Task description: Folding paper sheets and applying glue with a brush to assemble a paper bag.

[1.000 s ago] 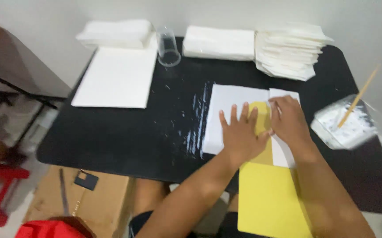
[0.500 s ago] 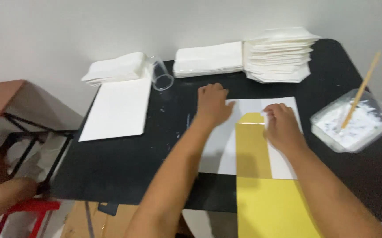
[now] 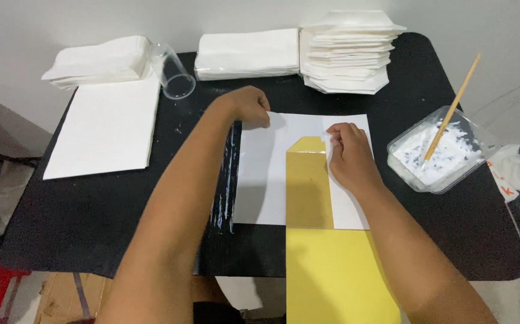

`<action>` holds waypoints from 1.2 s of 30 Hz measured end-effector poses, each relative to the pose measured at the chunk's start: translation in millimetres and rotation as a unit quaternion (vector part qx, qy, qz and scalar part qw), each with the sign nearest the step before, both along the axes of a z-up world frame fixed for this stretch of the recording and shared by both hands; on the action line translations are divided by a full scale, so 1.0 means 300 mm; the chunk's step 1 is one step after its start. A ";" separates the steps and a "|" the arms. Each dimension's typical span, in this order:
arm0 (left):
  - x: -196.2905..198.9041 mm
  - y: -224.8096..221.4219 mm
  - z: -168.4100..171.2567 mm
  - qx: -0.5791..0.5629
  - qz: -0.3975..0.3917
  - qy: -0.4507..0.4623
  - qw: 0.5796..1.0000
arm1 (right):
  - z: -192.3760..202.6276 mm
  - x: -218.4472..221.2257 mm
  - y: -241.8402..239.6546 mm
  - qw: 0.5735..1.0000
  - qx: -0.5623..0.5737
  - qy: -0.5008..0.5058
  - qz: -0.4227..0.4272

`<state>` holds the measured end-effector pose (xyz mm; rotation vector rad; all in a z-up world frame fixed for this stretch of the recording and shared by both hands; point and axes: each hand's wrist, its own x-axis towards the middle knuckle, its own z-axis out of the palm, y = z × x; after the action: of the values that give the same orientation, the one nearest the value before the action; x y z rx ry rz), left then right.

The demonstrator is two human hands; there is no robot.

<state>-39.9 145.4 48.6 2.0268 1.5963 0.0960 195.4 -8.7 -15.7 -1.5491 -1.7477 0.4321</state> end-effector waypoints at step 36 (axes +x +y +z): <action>-0.038 -0.539 0.150 0.127 0.110 -0.192 0.967 | 0.080 -0.044 -0.058 0.998 -0.038 0.029 -0.037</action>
<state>-51.4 -16.4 93.5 1.8544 1.6084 0.7631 182.2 -26.0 8.4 -1.6330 -1.6421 0.5057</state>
